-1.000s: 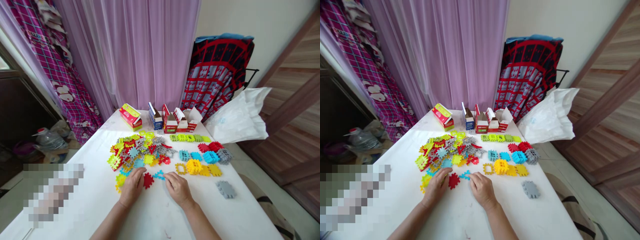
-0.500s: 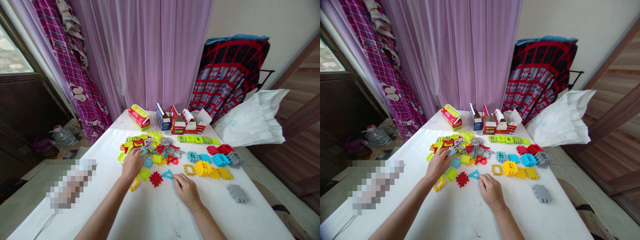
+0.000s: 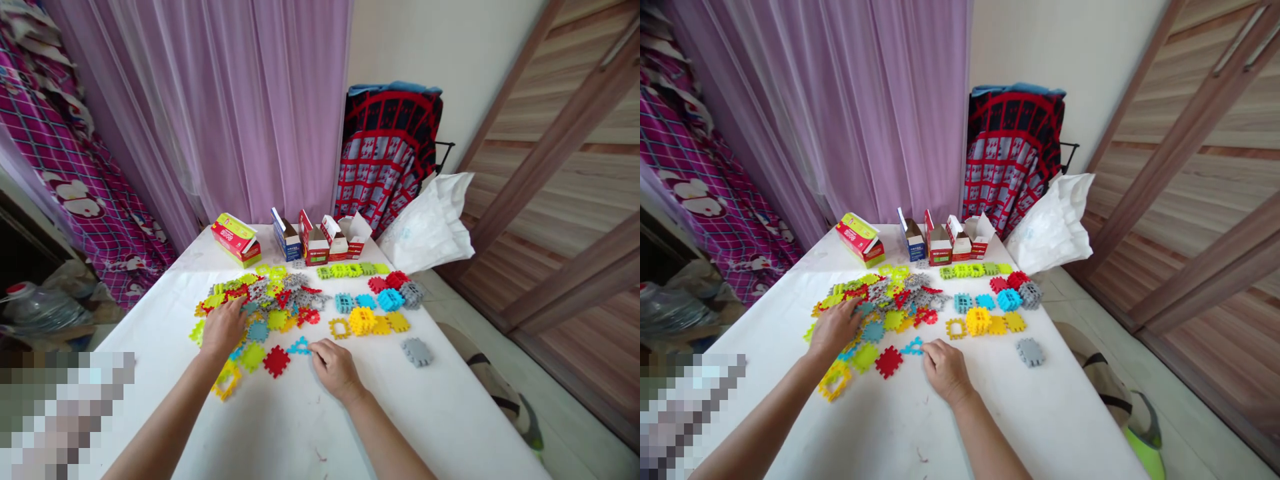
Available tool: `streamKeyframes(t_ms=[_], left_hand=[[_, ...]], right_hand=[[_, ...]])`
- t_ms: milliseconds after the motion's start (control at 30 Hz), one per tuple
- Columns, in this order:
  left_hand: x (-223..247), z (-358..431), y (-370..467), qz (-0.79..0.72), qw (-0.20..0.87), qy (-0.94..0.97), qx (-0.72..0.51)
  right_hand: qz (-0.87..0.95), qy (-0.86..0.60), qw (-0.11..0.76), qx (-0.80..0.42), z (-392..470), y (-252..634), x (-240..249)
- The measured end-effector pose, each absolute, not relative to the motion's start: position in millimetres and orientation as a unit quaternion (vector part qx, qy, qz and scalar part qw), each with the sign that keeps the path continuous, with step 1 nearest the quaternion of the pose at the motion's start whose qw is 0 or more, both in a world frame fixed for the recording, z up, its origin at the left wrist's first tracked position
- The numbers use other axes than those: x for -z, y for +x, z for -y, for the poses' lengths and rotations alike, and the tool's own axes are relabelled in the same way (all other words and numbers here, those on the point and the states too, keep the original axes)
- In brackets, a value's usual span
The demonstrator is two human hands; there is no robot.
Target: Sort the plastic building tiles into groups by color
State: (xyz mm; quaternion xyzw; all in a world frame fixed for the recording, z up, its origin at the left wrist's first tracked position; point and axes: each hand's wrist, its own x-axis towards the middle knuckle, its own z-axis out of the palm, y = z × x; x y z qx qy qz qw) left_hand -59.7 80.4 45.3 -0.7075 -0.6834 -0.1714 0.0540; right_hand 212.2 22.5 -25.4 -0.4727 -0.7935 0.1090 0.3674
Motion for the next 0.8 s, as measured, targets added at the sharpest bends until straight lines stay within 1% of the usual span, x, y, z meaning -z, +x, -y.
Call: streamKeyframes(t_ms=[67,100,167,233,267,300,367,467,800], left_hand=[[-42,-78,-56,0.698,-0.03,-0.673,0.241],[-40,-75,-52,0.7,-0.096,-0.649,0.284],[-36,-66,-39,0.676,-0.274,-0.578,0.367],[-31,-54,-20,0.605,-0.479,-0.481,0.417],[-30,-48,-10,0.577,-0.544,-0.439,0.423],[-28,-43,0,0.563,-0.582,-0.402,0.427],[-24,-34,16,0.55,-0.62,-0.359,0.43],[-18,-28,29,0.537,-0.645,-0.35,0.417],[-4,-20,44,0.522,-0.663,-0.375,0.384]], right_hand=[[0.79,-0.48,0.363,-0.113,-23,212,25],[0.79,-0.482,0.361,-0.115,-23,212,24],[0.79,-0.481,0.362,-0.12,-23,212,25],[0.787,-0.475,0.374,-0.124,-23,212,26],[0.783,-0.473,0.384,-0.126,-23,213,27],[0.777,-0.473,0.395,-0.131,-24,213,27],[0.76,-0.476,0.416,-0.151,-24,215,29],[0.727,-0.486,0.445,-0.191,-24,217,29],[0.682,-0.493,0.482,-0.242,-24,220,25]])
